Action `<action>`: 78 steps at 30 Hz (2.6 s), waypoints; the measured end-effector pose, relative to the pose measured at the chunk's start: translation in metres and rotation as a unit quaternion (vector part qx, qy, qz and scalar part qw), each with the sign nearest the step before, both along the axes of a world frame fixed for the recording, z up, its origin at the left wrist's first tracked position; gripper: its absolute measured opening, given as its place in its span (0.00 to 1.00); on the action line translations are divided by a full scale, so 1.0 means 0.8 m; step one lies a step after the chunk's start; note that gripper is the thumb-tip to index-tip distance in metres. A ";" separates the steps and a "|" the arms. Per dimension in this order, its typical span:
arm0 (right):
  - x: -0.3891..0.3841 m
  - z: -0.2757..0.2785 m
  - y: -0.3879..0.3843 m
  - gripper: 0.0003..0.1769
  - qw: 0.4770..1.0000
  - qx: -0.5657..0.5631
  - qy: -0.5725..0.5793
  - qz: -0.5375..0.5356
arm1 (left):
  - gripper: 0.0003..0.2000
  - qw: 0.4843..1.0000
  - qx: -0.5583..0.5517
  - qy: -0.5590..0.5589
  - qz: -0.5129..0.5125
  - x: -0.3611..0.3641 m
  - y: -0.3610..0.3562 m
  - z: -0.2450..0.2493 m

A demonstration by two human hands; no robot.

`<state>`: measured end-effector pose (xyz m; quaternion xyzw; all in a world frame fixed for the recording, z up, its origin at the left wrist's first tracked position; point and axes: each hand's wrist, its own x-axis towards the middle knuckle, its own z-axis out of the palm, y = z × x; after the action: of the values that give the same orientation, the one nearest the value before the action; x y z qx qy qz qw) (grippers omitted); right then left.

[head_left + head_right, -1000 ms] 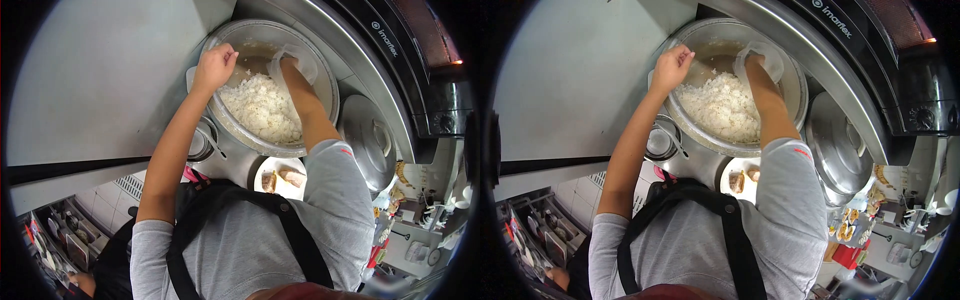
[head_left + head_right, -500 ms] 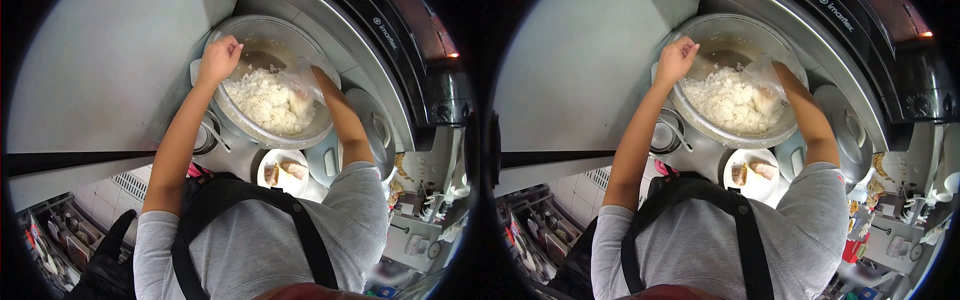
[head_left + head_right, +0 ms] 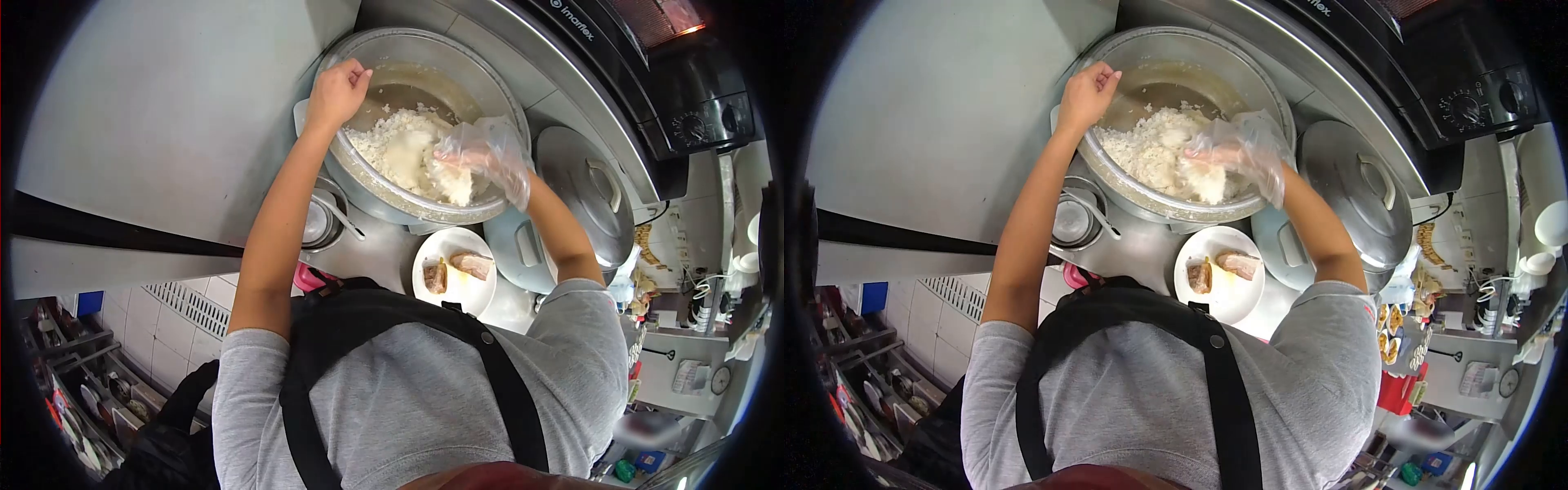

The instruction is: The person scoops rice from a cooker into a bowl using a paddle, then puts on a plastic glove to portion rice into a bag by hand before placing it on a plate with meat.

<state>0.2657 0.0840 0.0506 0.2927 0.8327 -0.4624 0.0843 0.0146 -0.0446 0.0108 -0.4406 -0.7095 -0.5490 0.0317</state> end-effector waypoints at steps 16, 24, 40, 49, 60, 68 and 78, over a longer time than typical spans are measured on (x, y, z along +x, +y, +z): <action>-0.013 0.001 -0.051 0.27 0.971 0.160 -0.023 0.174 | 0.10 1.000 0.003 -0.028 -0.013 0.001 -0.005 0.005; -0.028 -0.004 -0.021 0.20 0.985 -0.050 0.134 0.095 | 0.10 0.999 0.005 -0.031 -0.005 0.001 -0.005 0.006; -0.050 0.040 -0.010 0.14 0.968 0.043 0.092 0.231 | 0.10 0.999 0.019 -0.044 -0.007 0.000 -0.005 0.005; -0.032 0.038 -0.007 0.21 0.944 0.186 -0.189 0.196 | 0.10 0.999 0.015 -0.033 0.000 0.000 -0.004 0.005; 0.020 -0.081 0.047 0.26 0.943 0.288 0.089 0.140 | 0.10 1.000 0.006 -0.031 -0.004 0.002 -0.005 0.006; 0.035 0.052 0.074 0.32 0.935 -0.006 0.347 -0.074 | 0.10 0.999 0.001 -0.033 -0.013 -0.001 -0.004 0.004; 0.055 0.102 0.081 0.29 0.946 -0.021 0.288 -0.147 | 0.11 0.999 0.013 -0.026 -0.015 -0.004 -0.001 -0.001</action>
<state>0.3094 0.1486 0.1320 0.2642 0.7595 -0.5514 -0.2220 0.0114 -0.0450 0.0097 -0.4366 -0.6962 -0.5697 0.0104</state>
